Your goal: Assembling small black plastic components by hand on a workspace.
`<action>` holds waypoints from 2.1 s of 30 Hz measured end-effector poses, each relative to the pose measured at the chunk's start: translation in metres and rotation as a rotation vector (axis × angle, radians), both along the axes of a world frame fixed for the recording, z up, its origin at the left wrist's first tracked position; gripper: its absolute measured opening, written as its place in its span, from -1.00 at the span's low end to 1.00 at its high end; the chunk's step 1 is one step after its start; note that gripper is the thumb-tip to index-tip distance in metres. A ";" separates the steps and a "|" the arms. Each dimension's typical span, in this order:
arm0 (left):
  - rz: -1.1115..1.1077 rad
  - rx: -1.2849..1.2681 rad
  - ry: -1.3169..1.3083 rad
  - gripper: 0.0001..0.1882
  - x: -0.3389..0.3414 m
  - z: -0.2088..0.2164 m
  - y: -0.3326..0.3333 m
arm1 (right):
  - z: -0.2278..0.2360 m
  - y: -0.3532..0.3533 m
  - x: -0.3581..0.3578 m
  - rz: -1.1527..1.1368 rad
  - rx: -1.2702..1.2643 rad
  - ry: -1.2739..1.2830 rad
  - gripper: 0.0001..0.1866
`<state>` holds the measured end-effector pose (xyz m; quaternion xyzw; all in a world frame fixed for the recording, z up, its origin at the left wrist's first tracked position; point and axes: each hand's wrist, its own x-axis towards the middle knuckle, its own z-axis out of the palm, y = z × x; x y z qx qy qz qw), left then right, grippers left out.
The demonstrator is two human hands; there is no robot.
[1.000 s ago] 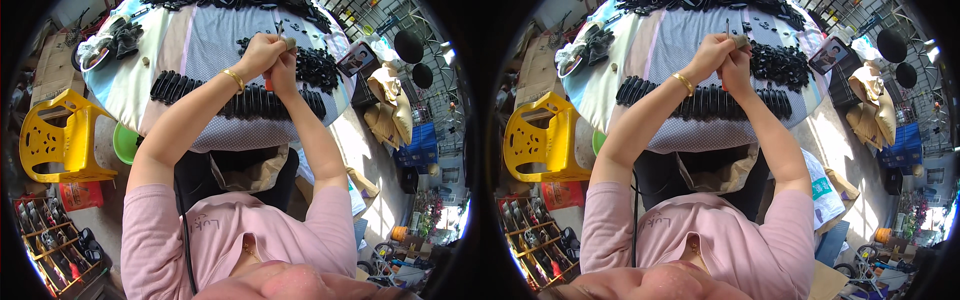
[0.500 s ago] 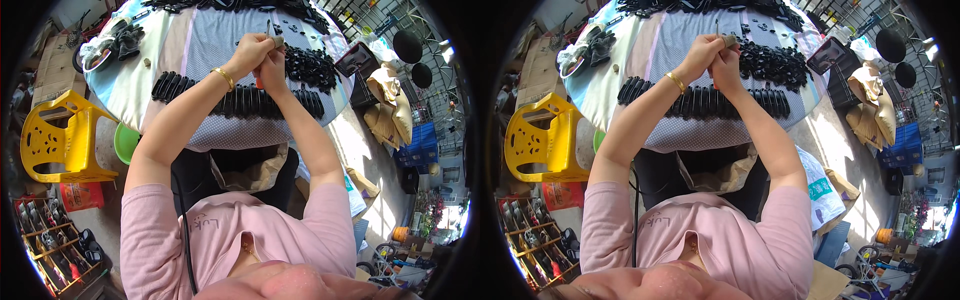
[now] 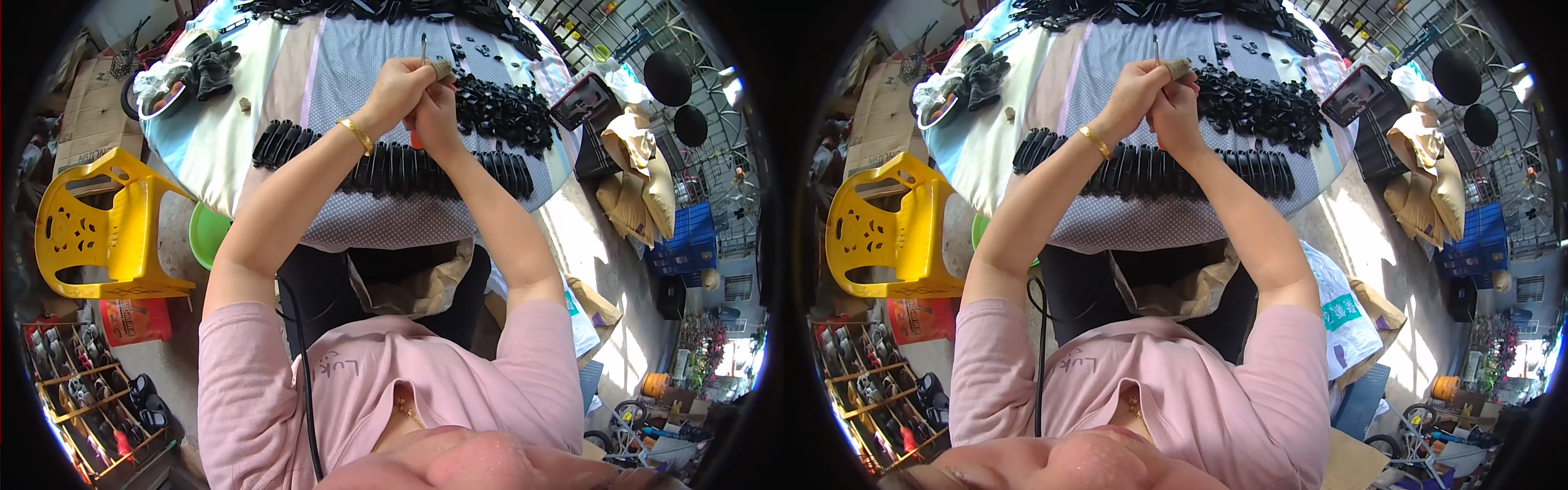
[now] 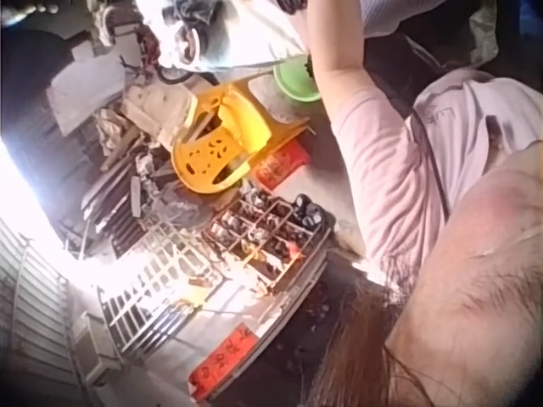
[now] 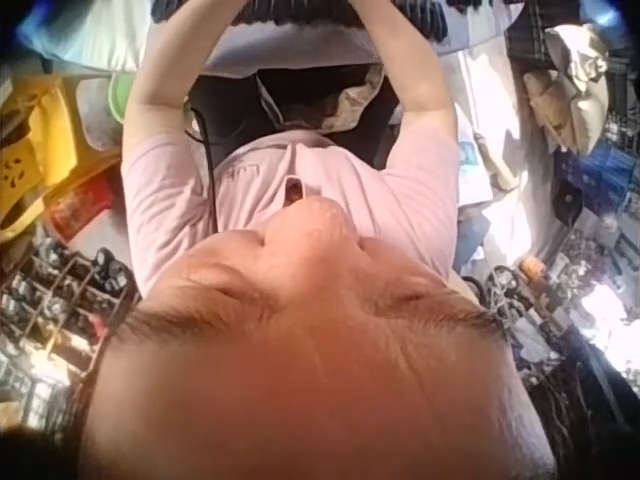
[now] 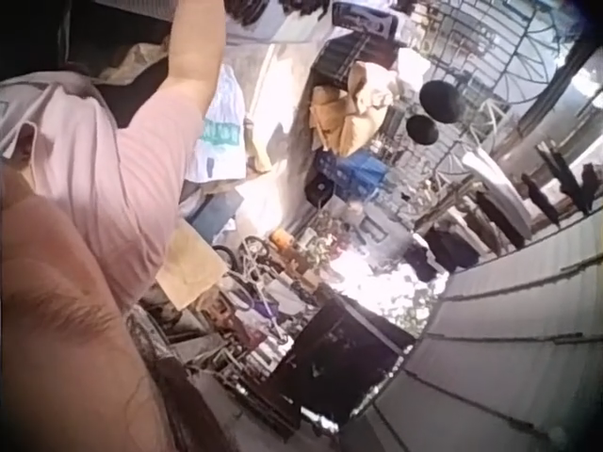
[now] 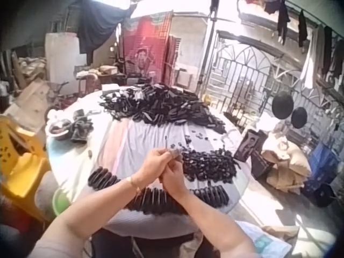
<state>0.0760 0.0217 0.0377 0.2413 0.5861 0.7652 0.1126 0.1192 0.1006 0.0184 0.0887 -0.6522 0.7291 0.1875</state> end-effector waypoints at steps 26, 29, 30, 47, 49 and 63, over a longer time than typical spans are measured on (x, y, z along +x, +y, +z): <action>0.045 0.030 0.070 -0.74 0.013 -0.002 -0.031 | -0.006 -0.028 0.004 0.015 -0.005 0.008 -0.65; 0.071 0.078 0.052 -0.73 0.010 -0.006 -0.036 | -0.003 -0.030 0.000 0.064 0.069 -0.001 -0.69; 0.029 0.099 0.038 -0.72 0.008 -0.007 -0.038 | -0.004 -0.029 0.000 0.098 0.110 0.012 -0.71; 0.074 -0.008 0.077 -0.73 0.012 -0.002 -0.051 | -0.026 -0.038 -0.013 -0.026 0.093 0.038 -0.71; 0.083 0.002 0.076 -0.72 0.016 0.001 -0.050 | -0.025 -0.042 -0.012 -0.001 0.071 0.025 -0.72; 0.116 0.062 0.075 -0.73 0.007 -0.008 -0.071 | -0.032 -0.055 -0.025 0.092 0.025 0.012 -0.71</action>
